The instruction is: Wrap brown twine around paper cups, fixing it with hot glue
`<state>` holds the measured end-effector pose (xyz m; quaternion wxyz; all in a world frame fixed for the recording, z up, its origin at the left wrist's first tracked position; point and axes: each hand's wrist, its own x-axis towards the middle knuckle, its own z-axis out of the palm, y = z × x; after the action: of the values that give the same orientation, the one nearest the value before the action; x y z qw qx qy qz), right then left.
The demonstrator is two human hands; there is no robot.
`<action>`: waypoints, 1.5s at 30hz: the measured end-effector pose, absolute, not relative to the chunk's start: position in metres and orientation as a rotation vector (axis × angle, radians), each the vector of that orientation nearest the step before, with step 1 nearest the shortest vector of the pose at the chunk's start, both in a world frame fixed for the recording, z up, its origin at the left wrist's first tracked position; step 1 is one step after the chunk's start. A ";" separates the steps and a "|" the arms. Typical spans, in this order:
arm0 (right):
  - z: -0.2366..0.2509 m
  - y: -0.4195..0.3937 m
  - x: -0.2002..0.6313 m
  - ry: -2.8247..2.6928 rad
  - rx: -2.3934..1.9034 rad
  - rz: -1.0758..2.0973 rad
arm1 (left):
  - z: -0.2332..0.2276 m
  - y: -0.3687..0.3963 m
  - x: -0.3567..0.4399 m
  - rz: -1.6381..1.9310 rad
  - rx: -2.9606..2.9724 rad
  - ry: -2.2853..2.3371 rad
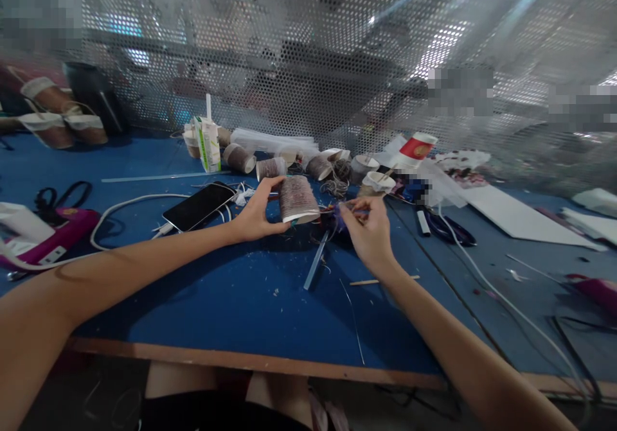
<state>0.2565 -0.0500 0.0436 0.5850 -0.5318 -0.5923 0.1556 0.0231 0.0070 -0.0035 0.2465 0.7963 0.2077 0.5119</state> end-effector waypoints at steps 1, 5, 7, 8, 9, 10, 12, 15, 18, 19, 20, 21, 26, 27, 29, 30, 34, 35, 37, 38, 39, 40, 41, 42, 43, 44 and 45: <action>0.046 -0.050 0.260 -1.382 -1.225 0.241 | -0.004 0.007 0.023 1.404 2.166 0.573; 0.059 -0.046 0.272 -1.184 -1.064 0.235 | -0.004 0.008 0.024 1.430 2.163 0.625; 0.063 -0.047 0.274 -1.113 -0.927 0.314 | -0.003 0.008 0.024 1.436 2.175 0.655; 0.063 -0.048 0.273 -1.142 -0.866 0.339 | -0.003 0.008 0.024 1.434 2.181 0.670; 0.063 -0.051 0.271 -1.217 -0.820 0.360 | -0.002 0.008 0.024 1.427 2.185 0.685; 0.062 -0.055 0.268 -1.326 -0.799 0.380 | -0.002 0.007 0.024 1.420 2.187 0.699; 0.058 -0.065 0.260 -1.569 -0.824 0.413 | -0.002 0.007 0.023 1.413 2.187 0.721; 0.056 -0.079 0.249 -1.847 -0.925 0.400 | -0.002 0.007 0.024 1.429 2.199 0.721; 0.059 -0.084 0.244 -1.978 -0.965 0.382 | -0.002 0.007 0.024 1.443 2.216 0.699; 0.060 -0.084 0.244 -1.991 -0.973 0.381 | -0.003 0.008 0.024 1.443 2.220 0.693; 0.060 -0.084 0.244 -1.995 -0.978 0.380 | -0.003 0.008 0.024 1.440 2.223 0.691; 0.061 -0.083 0.244 -1.996 -0.976 0.379 | -0.003 0.009 0.024 1.435 2.225 0.690; 0.060 -0.082 0.246 -2.007 -0.980 0.358 | -0.004 0.010 0.023 1.423 2.229 0.671; 0.060 -0.083 0.247 -2.004 -0.994 0.350 | -0.004 0.010 0.022 1.425 2.229 0.663; 0.060 -0.082 0.248 -1.977 -1.017 0.329 | -0.004 0.009 0.022 1.433 2.221 0.650; 0.059 -0.082 0.248 -1.959 -1.024 0.325 | -0.004 0.009 0.022 1.437 2.214 0.645; 0.052 -0.075 0.253 -1.802 -1.023 0.415 | -0.004 0.008 0.021 1.442 2.183 0.606; 0.050 -0.072 0.255 -1.747 -1.012 0.466 | -0.004 0.008 0.022 1.447 2.170 0.592; 0.046 -0.067 0.259 -1.643 -0.984 0.545 | -0.005 0.009 0.022 1.458 2.145 0.565; 0.045 -0.064 0.261 -1.610 -0.967 0.563 | -0.005 0.009 0.022 1.460 2.134 0.556; 0.045 -0.062 0.262 -1.585 -0.948 0.562 | -0.006 0.008 0.022 1.460 2.125 0.550; 0.045 -0.060 0.263 -1.567 -0.931 0.547 | -0.006 0.008 0.022 1.458 2.120 0.547; 0.045 -0.059 0.263 -1.549 -0.914 0.523 | -0.006 0.008 0.022 1.456 2.116 0.546; 0.046 -0.058 0.263 -1.533 -0.904 0.499 | -0.006 0.008 0.022 1.455 2.113 0.544; 0.047 -0.057 0.263 -1.511 -0.907 0.478 | -0.005 0.007 0.022 1.455 2.112 0.539; 0.048 -0.056 0.263 -1.483 -0.927 0.464 | -0.005 0.007 0.021 1.454 2.111 0.531; 0.049 -0.054 0.263 -1.445 -0.961 0.453 | -0.005 0.007 0.021 1.454 2.111 0.520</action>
<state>0.2628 -0.0542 0.0491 0.6240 -0.4187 -0.6296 0.1973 0.0213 0.0067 -0.0049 0.2601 0.7793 0.1919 0.5369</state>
